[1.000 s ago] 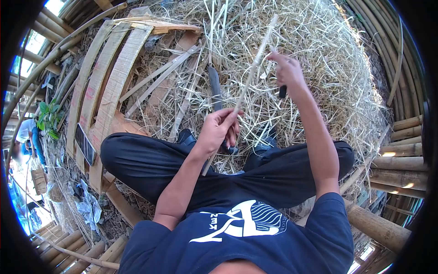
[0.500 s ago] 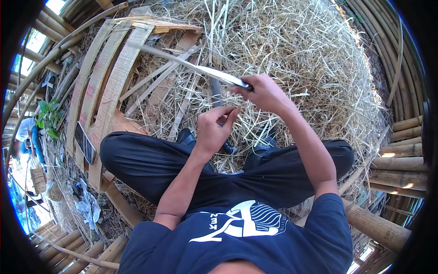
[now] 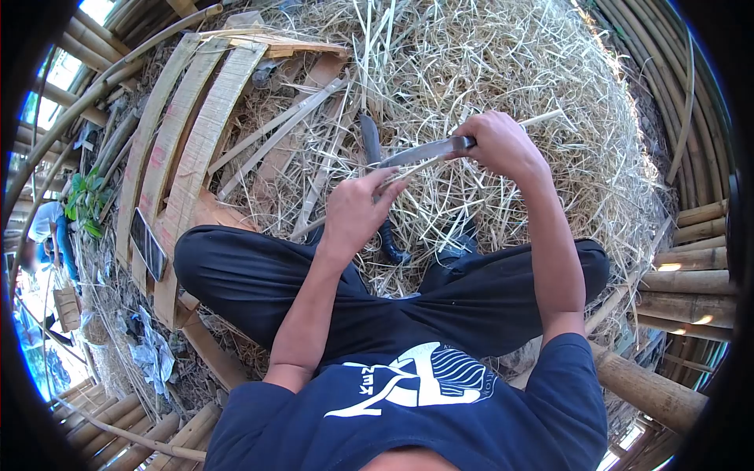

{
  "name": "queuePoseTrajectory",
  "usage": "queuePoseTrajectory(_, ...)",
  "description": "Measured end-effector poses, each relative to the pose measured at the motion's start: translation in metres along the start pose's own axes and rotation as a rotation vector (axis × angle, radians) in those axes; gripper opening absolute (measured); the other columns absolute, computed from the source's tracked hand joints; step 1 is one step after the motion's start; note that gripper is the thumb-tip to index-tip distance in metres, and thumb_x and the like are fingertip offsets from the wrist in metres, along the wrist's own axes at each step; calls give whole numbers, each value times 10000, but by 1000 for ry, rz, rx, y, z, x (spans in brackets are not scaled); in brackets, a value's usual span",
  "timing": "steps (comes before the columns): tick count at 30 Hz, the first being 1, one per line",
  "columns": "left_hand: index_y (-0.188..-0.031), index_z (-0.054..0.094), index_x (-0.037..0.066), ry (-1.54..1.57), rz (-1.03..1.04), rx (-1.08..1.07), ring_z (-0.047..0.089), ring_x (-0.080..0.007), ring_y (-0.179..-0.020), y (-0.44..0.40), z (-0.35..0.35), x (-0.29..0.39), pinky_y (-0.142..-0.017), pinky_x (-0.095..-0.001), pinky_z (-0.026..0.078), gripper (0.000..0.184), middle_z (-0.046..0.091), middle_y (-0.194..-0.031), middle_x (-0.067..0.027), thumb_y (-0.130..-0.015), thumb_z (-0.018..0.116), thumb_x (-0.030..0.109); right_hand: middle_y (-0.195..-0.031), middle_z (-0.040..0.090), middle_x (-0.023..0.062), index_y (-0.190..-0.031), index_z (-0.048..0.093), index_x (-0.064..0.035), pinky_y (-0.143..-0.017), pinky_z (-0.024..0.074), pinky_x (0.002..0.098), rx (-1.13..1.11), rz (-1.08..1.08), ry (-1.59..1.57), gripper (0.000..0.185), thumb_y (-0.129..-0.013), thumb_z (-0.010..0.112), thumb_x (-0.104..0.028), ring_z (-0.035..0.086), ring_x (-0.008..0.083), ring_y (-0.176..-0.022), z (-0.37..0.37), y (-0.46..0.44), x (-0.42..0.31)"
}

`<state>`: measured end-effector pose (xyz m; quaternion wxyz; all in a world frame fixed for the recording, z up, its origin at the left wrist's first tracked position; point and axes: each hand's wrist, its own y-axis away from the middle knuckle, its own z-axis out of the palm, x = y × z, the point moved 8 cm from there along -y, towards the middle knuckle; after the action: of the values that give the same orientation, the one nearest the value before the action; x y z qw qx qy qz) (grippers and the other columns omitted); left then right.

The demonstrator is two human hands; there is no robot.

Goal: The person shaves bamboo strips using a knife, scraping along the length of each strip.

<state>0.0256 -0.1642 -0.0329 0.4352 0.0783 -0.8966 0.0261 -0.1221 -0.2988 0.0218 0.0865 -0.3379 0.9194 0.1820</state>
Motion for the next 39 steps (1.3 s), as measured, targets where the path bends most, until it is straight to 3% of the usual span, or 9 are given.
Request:
queuePoseTrajectory(7,-1174,592,10,552,-280,-370,499,-62,-405,2,21,27,-362,-232,364,336,540,-614,0,-967,566,273,-745,653,89,-919,745,-96,-687,467,355,22,-54,34,192,-764,749,-210,603,229,-697,-11,0,-11)
queuePoseTrajectory(10,-1076,601,9,667,-309,-315,414,-38,-379,-4,27,19,-342,-211,299,273,475,-587,28,-975,556,259,-666,596,113,-839,697,-12,-598,454,359,302,-244,-246,372,-791,727,-380,559,237,-589,-32,1,-14)
queuePoseTrajectory(14,-1149,573,29,908,-289,-226,372,-20,-424,-9,34,9,-378,-179,287,249,481,-633,40,-991,527,216,-648,578,130,-843,667,17,-567,443,360,479,-136,-178,313,-902,636,-290,537,204,-558,-53,8,-22)
queuePoseTrajectory(15,-1149,573,29,913,-290,-224,372,-20,-424,-8,37,7,-378,-179,287,249,481,-633,40,-991,527,216,-611,589,136,-848,670,6,-554,452,386,261,24,-276,295,-925,601,-270,549,219,-523,-37,7,-18)
queuePoseTrajectory(16,-1188,560,37,999,-282,-228,367,-17,-438,-6,40,7,-386,-174,288,257,486,-652,46,-996,514,202,-526,531,84,-870,678,8,-467,361,360,242,-6,-295,349,-944,587,-321,430,174,-440,-21,3,-15)
queuePoseTrajectory(18,-1226,548,45,1087,-273,-230,362,-14,-451,-5,42,7,-395,-169,288,272,491,-672,52,-1000,502,188,-551,564,125,-835,669,19,-507,411,385,80,76,-221,355,-946,577,-306,507,220,-465,13,-1,-10)
queuePoseTrajectory(21,-1284,527,75,1051,-404,-231,339,-4,-453,2,45,-5,-394,-164,249,302,483,-680,61,-1008,479,187,-651,607,218,-824,654,36,-635,468,465,85,-20,-166,328,-914,587,-272,606,378,-624,48,-6,-10)
queuePoseTrajectory(24,-1280,529,81,1042,-375,-224,335,3,-451,5,53,-11,-390,-165,241,303,478,-672,62,-1006,486,205,-754,639,239,-848,659,21,-723,499,479,32,2,-140,220,-835,585,-185,633,402,-763,64,-8,-12)
queuePoseTrajectory(39,-1113,576,18,995,-317,-73,345,2,-425,-1,58,-24,-382,-176,236,194,550,-684,23,-983,519,149,-705,640,247,-761,679,27,-679,522,472,-35,125,-152,229,-742,634,-197,643,405,-687,90,-13,-10)
